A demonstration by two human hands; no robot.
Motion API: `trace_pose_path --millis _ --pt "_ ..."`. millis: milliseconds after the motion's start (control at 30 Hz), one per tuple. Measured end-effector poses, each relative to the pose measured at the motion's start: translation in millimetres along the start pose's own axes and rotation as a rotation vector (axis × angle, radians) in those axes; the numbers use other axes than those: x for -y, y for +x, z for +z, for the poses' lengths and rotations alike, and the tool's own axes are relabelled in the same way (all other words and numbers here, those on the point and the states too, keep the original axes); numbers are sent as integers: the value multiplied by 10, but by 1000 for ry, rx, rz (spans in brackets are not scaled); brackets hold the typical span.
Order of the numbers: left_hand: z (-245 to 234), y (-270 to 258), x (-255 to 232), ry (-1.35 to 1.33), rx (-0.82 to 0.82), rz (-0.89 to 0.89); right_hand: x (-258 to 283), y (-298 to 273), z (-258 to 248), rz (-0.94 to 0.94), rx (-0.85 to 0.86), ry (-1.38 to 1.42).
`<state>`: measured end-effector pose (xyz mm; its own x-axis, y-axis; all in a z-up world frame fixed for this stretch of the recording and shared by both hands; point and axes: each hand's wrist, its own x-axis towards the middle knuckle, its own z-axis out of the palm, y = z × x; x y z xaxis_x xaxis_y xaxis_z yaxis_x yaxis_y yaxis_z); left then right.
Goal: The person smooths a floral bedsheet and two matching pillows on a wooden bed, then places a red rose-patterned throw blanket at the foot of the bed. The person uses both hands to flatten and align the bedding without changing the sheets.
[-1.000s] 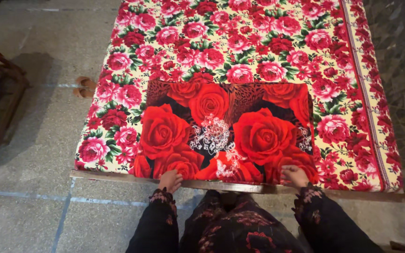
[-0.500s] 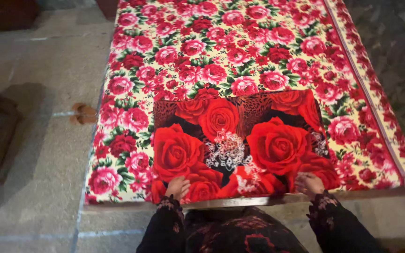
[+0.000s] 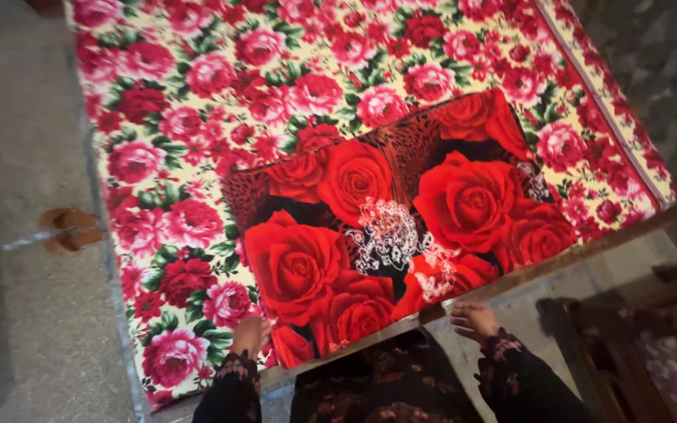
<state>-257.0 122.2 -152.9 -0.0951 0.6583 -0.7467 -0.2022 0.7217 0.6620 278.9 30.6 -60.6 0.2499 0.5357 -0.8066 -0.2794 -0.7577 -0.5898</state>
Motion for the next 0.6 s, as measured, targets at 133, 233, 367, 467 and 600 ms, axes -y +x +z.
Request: trace_pose_path --millis 133,233,367,467,600 --pt "174 341 208 129 -66 97 -209 256 -14 42 -41 137" --pt "361 519 449 325 -159 341 -341 557 -74 -66 167 397" --pt "629 775 733 700 -254 383 -353 1015 10 -1 -73 604" --pt "706 851 918 784 -294 449 -414 1218 50 101 45 495" --pt "784 818 924 885 -426 413 -427 1427 116 240 -164 562"
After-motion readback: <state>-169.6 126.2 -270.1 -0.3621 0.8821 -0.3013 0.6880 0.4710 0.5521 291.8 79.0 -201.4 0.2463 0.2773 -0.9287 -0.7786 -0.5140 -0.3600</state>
